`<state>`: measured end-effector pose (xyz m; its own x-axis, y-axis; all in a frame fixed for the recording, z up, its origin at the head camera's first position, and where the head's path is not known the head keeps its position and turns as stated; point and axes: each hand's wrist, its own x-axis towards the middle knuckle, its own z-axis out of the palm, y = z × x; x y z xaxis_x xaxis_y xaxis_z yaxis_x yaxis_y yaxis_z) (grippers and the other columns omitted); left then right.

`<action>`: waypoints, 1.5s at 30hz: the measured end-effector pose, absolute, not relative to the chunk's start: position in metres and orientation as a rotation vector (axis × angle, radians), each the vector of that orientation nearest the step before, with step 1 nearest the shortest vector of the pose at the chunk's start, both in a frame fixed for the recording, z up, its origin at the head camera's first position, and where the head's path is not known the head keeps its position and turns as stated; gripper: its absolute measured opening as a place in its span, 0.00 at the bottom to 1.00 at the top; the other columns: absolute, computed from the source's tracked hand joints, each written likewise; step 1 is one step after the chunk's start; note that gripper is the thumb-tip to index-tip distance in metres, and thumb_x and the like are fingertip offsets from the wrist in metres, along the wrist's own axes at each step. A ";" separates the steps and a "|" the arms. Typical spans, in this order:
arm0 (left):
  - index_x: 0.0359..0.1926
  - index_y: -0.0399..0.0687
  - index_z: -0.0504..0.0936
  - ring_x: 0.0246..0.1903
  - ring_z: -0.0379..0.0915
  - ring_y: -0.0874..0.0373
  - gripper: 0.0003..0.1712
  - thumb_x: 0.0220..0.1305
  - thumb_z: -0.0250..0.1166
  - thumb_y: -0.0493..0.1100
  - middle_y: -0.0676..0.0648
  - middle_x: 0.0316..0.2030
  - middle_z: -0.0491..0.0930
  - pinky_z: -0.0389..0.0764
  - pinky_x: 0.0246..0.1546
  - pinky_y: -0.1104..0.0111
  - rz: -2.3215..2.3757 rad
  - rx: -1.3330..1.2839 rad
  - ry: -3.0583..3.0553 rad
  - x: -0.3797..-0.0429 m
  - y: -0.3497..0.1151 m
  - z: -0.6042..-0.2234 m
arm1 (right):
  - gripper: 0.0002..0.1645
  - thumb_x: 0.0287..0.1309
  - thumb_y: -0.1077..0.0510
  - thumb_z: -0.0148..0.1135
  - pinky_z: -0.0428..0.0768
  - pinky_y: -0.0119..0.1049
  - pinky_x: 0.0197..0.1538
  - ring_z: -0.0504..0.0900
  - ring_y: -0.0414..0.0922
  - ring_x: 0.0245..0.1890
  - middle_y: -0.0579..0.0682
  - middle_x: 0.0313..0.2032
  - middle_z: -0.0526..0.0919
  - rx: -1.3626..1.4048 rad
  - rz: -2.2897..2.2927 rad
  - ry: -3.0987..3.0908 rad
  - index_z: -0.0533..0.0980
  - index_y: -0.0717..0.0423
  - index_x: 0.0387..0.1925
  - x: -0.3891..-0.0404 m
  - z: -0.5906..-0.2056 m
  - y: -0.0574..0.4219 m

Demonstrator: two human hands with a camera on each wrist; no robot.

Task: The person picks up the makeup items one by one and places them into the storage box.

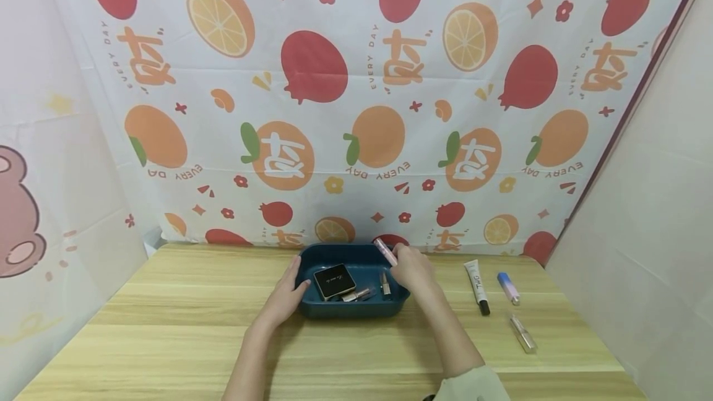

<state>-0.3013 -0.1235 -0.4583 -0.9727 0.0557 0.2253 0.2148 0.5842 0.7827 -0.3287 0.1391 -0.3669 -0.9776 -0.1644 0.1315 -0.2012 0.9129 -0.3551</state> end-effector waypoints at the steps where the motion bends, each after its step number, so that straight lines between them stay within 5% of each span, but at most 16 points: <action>1: 0.69 0.33 0.46 0.66 0.40 0.39 0.35 0.68 0.50 0.41 0.37 0.69 0.41 0.47 0.63 0.49 -1.341 -0.228 -2.632 -0.301 -0.124 -0.458 | 0.14 0.50 0.63 0.64 0.74 0.38 0.27 0.72 0.47 0.24 0.52 0.26 0.74 0.288 0.566 -2.980 0.76 0.59 0.41 -0.329 -0.367 0.138; 45: 0.69 0.32 0.46 0.66 0.39 0.39 0.35 0.68 0.50 0.40 0.36 0.69 0.41 0.46 0.63 0.50 -1.350 -0.235 -2.633 -0.302 -0.124 -0.459 | 0.11 0.49 0.62 0.65 0.71 0.36 0.25 0.71 0.46 0.22 0.49 0.25 0.74 0.385 0.492 -3.034 0.77 0.57 0.37 -0.350 -0.375 0.118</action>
